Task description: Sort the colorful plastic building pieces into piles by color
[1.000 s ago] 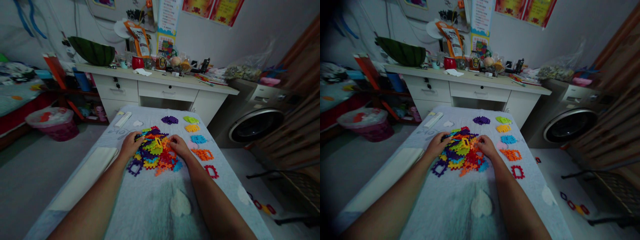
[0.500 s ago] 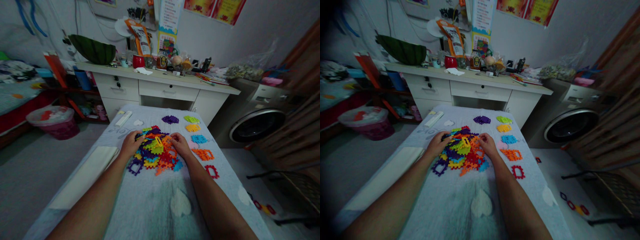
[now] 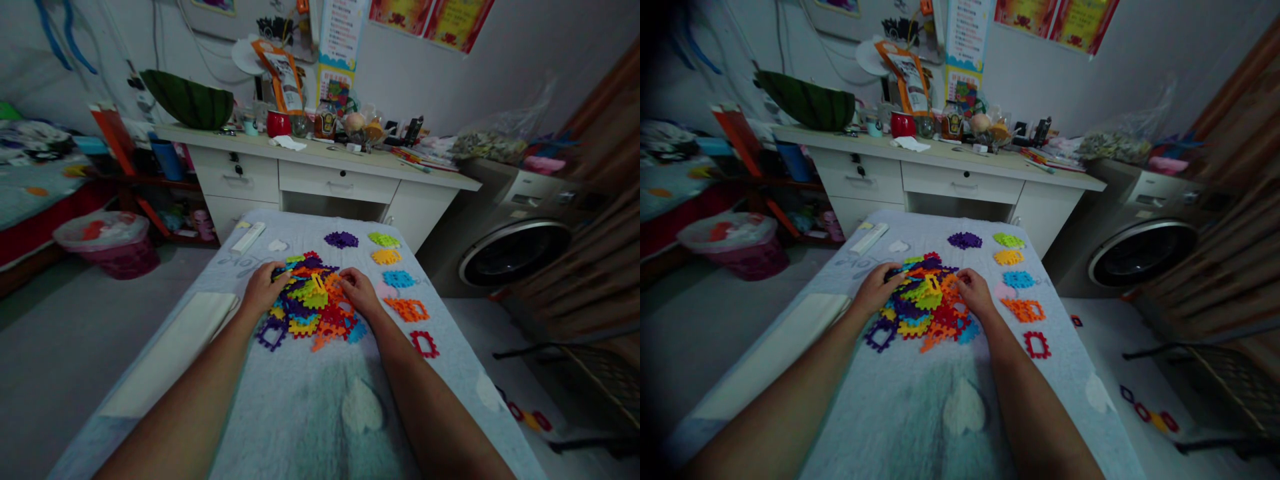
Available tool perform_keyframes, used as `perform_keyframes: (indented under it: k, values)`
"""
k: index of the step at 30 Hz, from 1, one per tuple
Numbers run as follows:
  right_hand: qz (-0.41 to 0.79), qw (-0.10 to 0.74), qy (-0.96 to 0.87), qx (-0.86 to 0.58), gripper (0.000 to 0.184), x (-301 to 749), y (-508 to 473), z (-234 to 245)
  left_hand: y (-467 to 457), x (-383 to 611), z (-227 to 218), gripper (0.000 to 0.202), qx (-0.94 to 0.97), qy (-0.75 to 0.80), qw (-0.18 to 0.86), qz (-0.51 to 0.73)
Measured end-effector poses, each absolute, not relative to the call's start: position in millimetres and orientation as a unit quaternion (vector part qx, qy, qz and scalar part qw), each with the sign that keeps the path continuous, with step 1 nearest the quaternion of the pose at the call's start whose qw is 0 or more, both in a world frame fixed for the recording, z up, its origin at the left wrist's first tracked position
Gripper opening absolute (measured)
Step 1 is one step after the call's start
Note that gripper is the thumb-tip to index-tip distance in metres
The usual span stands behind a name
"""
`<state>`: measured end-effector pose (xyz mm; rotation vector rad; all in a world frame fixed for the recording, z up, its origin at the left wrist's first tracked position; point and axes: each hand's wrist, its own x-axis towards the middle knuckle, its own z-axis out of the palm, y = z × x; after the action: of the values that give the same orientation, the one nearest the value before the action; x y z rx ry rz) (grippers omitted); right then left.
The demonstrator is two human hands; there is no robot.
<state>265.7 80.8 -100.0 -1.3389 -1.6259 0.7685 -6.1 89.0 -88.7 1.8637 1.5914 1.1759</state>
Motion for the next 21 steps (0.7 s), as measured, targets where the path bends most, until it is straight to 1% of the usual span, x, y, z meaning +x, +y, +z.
perform_keyframes:
  k: [8,11,13,16,18,21]
  values:
    - [0.275,0.412,-0.698,-0.517,0.02,267.0,80.0,-100.2,89.2,-6.3,-89.5,0.037,0.672,0.574,0.203,0.421]
    - [0.251,0.383,-0.732,-0.505,0.021,268.3,78.9,-97.3,89.7,-6.7,-90.8,0.036,0.674,0.57,0.2,0.424]
    - [0.234,0.352,-0.754,-0.503,0.026,269.6,77.8,-94.3,90.0,-6.9,-91.4,0.036,0.675,0.571,0.2,0.423]
    - [0.225,0.313,-0.775,-0.501,0.037,272.3,76.6,-90.3,90.7,-7.1,-91.8,0.037,0.674,0.574,0.203,0.418]
    - [0.231,0.298,-0.782,-0.497,0.043,274.1,76.3,-89.3,91.1,-7.0,-91.9,0.038,0.674,0.573,0.203,0.42]
    - [0.239,0.291,-0.783,-0.495,0.045,275.7,76.9,-89.9,91.3,-6.6,-91.9,0.038,0.674,0.572,0.203,0.422]
